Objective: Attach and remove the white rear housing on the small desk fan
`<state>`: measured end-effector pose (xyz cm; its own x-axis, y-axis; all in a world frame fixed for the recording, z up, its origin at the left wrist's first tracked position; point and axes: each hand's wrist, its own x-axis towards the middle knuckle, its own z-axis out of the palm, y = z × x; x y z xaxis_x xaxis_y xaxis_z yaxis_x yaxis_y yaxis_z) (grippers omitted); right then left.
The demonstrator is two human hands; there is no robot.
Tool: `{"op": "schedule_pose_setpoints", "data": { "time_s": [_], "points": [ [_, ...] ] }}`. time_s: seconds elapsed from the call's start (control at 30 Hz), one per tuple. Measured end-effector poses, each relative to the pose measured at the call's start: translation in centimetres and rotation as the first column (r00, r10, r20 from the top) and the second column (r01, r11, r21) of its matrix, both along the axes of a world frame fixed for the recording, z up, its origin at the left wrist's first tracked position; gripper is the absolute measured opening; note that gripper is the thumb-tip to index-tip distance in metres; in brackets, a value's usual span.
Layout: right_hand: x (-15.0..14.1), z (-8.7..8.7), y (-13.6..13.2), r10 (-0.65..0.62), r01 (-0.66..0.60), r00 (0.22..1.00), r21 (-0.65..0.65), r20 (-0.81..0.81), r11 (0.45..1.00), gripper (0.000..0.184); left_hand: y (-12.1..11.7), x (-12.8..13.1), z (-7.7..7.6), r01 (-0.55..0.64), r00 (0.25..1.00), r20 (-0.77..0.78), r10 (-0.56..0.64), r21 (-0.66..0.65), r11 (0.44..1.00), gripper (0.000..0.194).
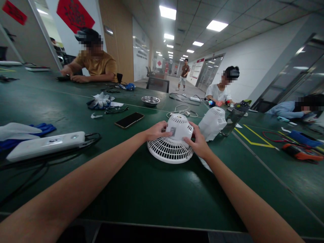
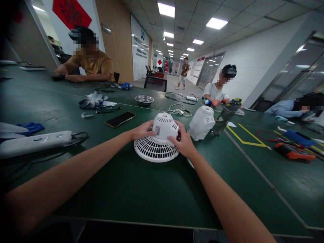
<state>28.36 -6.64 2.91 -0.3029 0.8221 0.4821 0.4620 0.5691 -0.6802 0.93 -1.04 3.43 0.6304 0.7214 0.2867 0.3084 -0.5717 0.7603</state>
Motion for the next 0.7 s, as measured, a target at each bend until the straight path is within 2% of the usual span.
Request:
{"op": "schedule_pose_setpoints", "data": {
  "time_s": [0.43,0.7],
  "points": [
    [0.3,0.3,0.3,0.048,-0.048,0.999,-0.004,-0.025,0.999,0.077,-0.3,0.2,0.3,-0.008,1.000,-0.020,0.007,-0.010,1.000,0.063],
    [0.4,0.4,0.1,0.056,-0.057,0.998,-0.024,-0.031,0.998,0.078,-0.9,0.3,1.1,0.033,0.999,-0.028,-0.033,-0.004,0.999,0.066]
  ]
}}
